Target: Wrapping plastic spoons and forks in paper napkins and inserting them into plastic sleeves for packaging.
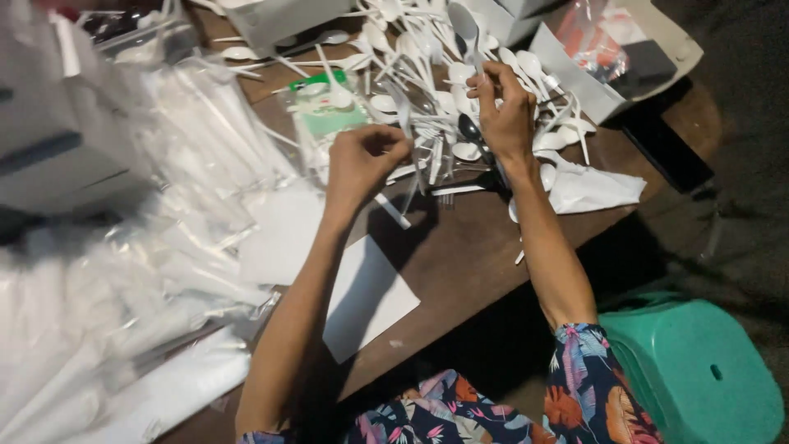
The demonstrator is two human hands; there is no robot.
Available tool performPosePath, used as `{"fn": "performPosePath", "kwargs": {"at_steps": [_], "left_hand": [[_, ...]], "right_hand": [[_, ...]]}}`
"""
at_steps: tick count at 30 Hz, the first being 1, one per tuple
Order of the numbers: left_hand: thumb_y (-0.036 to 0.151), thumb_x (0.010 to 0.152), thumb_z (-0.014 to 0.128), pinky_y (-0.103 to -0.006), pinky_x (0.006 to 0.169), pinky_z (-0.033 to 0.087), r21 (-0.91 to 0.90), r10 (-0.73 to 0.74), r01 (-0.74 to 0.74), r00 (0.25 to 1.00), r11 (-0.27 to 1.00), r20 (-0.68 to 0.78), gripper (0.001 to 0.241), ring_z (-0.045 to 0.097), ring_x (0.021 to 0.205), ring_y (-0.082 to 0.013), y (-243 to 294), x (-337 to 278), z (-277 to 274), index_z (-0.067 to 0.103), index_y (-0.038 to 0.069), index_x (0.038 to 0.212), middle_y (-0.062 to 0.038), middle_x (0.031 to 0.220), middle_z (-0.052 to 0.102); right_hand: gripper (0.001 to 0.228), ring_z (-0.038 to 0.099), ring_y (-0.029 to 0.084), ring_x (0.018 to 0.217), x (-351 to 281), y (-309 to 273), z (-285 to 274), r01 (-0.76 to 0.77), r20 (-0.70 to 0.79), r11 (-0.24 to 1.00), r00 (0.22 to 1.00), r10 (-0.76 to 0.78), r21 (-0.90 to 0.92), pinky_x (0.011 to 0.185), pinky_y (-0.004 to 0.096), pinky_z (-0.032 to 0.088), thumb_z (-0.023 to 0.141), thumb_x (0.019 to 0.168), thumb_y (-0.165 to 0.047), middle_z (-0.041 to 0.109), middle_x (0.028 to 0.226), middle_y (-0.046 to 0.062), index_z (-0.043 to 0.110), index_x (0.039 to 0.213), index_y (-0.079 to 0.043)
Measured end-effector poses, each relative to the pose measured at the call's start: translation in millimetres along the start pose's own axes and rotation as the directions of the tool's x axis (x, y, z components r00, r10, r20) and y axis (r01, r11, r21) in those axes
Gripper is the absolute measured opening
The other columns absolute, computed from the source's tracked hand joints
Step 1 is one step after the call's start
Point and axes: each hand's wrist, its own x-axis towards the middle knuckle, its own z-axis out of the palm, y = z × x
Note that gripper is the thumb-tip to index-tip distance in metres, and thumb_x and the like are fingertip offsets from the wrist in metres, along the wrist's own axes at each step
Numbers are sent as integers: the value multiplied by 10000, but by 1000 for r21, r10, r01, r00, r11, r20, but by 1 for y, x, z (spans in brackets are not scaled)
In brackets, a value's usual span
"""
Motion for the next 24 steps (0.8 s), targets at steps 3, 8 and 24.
{"fn": "performPosePath", "kwargs": {"at_steps": [3, 8, 24], "left_hand": [[188, 777, 781, -188, 695, 599, -18, -108, 107, 992, 994, -72, 111, 757, 728, -49, 17, -29, -19, 800, 106, 849, 8, 789, 805], [303, 700, 857, -353, 739, 621, -46, -142, 135, 966, 990, -215, 293, 793, 774, -258, 5, -48, -52, 802, 121, 923, -75, 751, 786], [311, 759, 885, -309, 633, 669, -286, -96, 57, 988, 957, -122, 547, 797, 648, -226, -29, -152, -140, 679, -32, 1133, -213, 835, 778]], "right_hand": [[218, 784, 177, 838, -3, -61, 12, -129, 167, 981, 980, 105, 143, 750, 306, 615, 541, 1053, -174, 783, 988, 116, 641, 1170, -20], [217, 735, 197, 862, -63, -131, 32, -247, 417, 896, 905, 78, 369, 750, 338, 602, 649, 1028, -155, 755, 947, 140, 708, 1191, -24], [226, 463, 71, 458, -170, -184, 31, -474, 641, 800, 753, 151, 368, 409, 205, 381, 582, 1079, -107, 507, 601, 57, 651, 1232, 43]]}}
